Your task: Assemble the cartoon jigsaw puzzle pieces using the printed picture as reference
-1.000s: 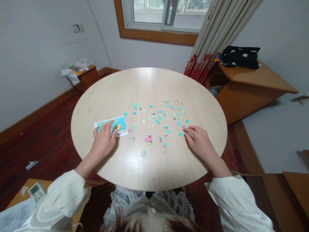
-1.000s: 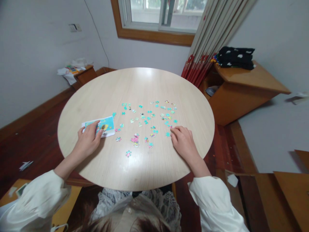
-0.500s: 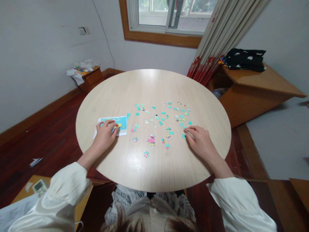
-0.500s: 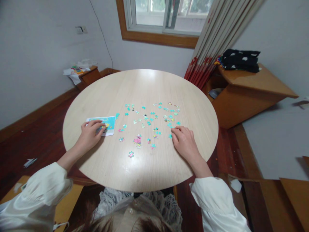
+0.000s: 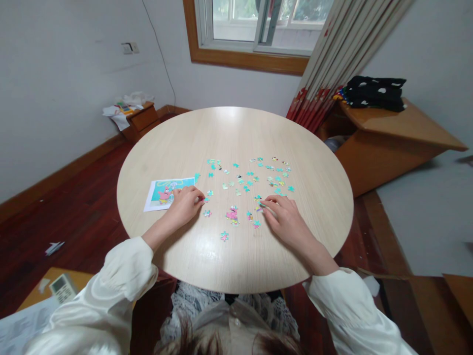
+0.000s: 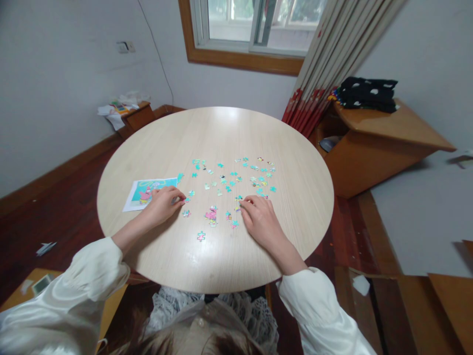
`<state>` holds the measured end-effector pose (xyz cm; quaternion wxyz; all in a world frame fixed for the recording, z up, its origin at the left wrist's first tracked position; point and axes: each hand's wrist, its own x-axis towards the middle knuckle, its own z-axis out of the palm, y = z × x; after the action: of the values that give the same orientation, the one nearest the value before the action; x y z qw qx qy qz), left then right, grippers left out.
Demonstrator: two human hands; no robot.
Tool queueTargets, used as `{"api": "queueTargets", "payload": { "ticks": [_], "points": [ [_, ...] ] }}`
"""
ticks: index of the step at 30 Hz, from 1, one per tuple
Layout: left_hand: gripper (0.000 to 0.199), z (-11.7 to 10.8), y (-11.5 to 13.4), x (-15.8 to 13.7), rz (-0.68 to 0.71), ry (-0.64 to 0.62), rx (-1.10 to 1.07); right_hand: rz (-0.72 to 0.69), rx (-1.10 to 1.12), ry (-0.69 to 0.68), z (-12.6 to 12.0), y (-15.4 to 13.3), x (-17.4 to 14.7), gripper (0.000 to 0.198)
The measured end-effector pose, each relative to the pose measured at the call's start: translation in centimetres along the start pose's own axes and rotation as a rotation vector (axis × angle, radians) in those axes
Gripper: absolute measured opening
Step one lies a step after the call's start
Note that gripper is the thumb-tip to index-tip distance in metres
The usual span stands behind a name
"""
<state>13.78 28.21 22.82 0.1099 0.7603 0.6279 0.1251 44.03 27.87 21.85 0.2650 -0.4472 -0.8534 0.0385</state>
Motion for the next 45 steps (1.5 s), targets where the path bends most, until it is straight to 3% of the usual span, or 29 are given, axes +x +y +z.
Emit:
{"api": "queueTargets", "payload": {
  "ticks": [13, 19, 25, 29, 36, 41, 45],
  "points": [
    [0.008, 0.6, 0.2, -0.4, 0.053, 0.059, -0.089, -0.065, 0.044, -0.007, 0.5, -1.3, 0.5, 0.024],
    [0.008, 0.2, 0.8, -0.1, 0.048, -0.024, -0.163, -0.071, 0.016, -0.055, 0.3, -1.4, 1.4, 0.025],
    [0.008, 0.4, 1.5, 0.5, 0.078, -0.055, -0.171, -0.061, -0.004, -0.067, 0.6, 0.4, 3.6, 0.024],
    [0.011, 0.1, 1.6, 0.7, 0.065, -0.058, -0.116, 0.037, -0.022, -0.026, 0.6, 3.2, 4.9, 0.022],
    [0.013, -1.7, 0.8, 1.4, -0.033, 0.033, -0.122, 0.151, 0.074, 0.081, -0.6, 7.4, 4.3, 0.016],
    [0.012, -1.3, 1.9, 2.3, 0.019, 0.111, -0.193, 0.122, 0.249, 0.018, -0.1, 5.7, 3.6, 0.014],
    [0.012, 0.0, 2.7, 3.2, 0.028, 0.198, -0.211, 0.011, 0.22, -0.092, 1.1, 3.9, 4.0, 0.017]
  ]
}}
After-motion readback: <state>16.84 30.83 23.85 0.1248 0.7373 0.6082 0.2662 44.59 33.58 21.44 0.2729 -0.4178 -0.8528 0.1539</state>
